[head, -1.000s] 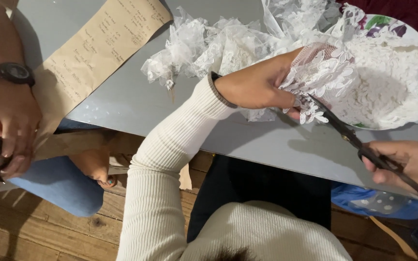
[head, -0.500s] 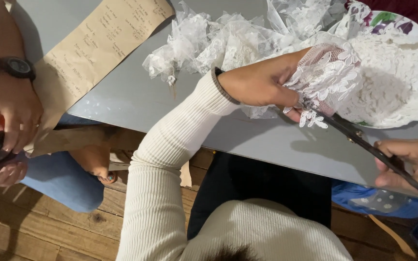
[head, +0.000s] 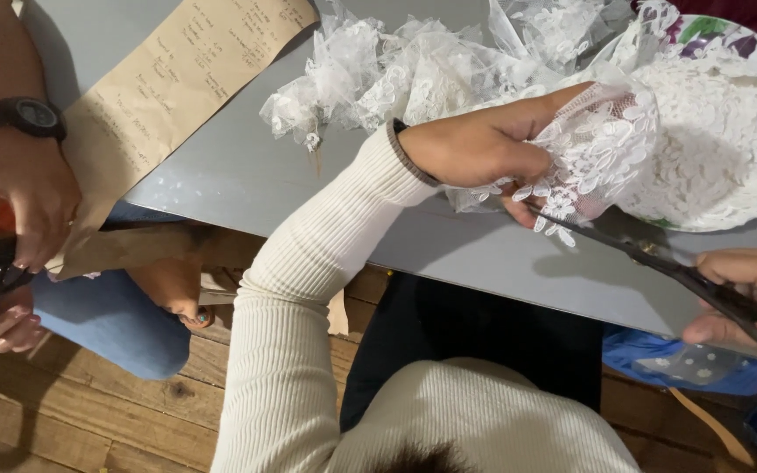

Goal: Cutting out floral patterns from a piece of white lace fabric using scissors.

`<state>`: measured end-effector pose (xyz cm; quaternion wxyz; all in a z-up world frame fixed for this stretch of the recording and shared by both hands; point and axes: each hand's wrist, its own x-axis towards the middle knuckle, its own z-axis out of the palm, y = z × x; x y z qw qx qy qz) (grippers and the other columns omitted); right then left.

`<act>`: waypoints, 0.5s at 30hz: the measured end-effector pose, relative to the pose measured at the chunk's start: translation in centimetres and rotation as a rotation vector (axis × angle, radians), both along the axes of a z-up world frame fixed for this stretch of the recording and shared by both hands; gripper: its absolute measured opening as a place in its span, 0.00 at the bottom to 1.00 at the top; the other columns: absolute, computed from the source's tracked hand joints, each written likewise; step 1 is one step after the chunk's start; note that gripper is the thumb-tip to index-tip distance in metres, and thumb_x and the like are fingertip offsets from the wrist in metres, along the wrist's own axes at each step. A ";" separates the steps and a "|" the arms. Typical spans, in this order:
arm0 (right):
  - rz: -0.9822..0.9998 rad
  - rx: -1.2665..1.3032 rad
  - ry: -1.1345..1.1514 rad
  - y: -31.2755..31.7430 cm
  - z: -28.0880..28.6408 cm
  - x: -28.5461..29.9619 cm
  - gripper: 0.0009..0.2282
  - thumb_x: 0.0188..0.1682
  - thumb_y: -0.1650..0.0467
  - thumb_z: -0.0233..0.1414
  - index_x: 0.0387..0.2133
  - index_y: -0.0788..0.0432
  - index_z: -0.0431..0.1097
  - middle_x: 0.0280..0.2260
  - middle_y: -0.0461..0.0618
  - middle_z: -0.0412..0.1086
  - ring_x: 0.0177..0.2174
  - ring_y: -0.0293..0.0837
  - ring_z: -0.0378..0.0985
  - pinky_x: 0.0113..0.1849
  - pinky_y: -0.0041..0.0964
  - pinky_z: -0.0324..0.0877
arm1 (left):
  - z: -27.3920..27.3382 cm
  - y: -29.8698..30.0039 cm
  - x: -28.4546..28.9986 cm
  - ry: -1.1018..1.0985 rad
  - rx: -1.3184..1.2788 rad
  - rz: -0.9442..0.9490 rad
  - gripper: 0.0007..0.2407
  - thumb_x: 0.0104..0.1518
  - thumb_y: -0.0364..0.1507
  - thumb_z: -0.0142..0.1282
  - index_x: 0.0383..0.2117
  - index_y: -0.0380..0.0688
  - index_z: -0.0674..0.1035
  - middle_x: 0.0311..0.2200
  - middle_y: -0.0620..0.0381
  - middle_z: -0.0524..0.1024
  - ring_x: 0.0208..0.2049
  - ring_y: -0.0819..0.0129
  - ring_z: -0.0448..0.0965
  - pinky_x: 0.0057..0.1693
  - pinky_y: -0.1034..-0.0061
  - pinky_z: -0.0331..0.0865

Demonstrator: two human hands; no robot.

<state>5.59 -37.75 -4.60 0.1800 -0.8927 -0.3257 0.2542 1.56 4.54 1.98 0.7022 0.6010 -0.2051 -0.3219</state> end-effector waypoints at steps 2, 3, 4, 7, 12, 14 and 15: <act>-0.003 0.013 -0.015 0.6 0.8 -0.3 0.21 0.19 0.56 0.75 0.09 0.56 0.74 0.14 0.39 0.69 0.13 0.37 0.61 0.20 0.30 0.55 | -0.3 0.0 0.2 -0.029 0.023 -0.009 0.33 0.65 0.22 0.43 0.73 0.61 0.42 0.36 0.61 0.69 0.25 0.79 0.69 0.48 0.69 0.96; -0.003 0.013 -0.015 0.3 0.4 -0.2 0.21 0.19 0.56 0.75 0.09 0.56 0.74 0.14 0.39 0.69 0.13 0.37 0.61 0.20 0.30 0.55 | 0.0 0.0 0.0 -0.029 0.023 -0.010 0.33 0.65 0.22 0.43 0.73 0.61 0.42 0.36 0.61 0.69 0.25 0.79 0.69 0.48 0.69 0.96; -0.036 -0.075 -0.005 0.0 0.1 -0.1 0.19 0.19 0.56 0.77 0.10 0.54 0.77 0.14 0.38 0.71 0.13 0.37 0.63 0.21 0.29 0.57 | 0.3 0.1 -0.2 -0.031 0.029 -0.005 0.33 0.64 0.21 0.43 0.73 0.62 0.43 0.32 0.64 0.65 0.24 0.80 0.65 0.50 0.70 0.95; -0.022 0.029 0.026 1.3 1.1 -1.0 0.17 0.21 0.58 0.75 0.09 0.54 0.75 0.13 0.38 0.69 0.13 0.36 0.61 0.21 0.28 0.55 | 0.5 0.4 -0.3 -0.045 0.006 -0.016 0.33 0.65 0.20 0.42 0.74 0.62 0.44 0.25 0.67 0.59 0.23 0.82 0.59 0.54 0.70 0.94; -0.128 0.022 0.079 0.6 0.5 -3.3 0.15 0.29 0.62 0.73 0.08 0.58 0.77 0.13 0.45 0.69 0.15 0.41 0.65 0.26 0.30 0.62 | 0.0 0.0 -0.2 -0.090 -0.030 0.007 0.35 0.65 0.17 0.44 0.73 0.57 0.40 0.41 0.59 0.73 0.26 0.81 0.74 0.51 0.79 0.91; -0.265 0.244 0.196 -0.5 -1.3 -4.7 0.11 0.30 0.65 0.70 0.11 0.59 0.80 0.12 0.47 0.70 0.14 0.43 0.69 0.22 0.31 0.69 | -1.4 0.0 0.3 -0.324 -0.054 0.000 0.35 0.68 0.13 0.44 0.72 0.60 0.37 0.80 0.51 0.24 0.22 0.81 0.67 0.48 0.79 0.91; -0.270 0.246 0.193 -0.1 -1.5 -5.4 0.11 0.30 0.65 0.70 0.11 0.59 0.80 0.12 0.47 0.70 0.14 0.43 0.69 0.22 0.31 0.69 | -1.1 -0.1 0.1 -0.327 -0.054 -0.005 0.35 0.68 0.13 0.44 0.72 0.60 0.37 0.80 0.51 0.24 0.22 0.81 0.67 0.48 0.79 0.91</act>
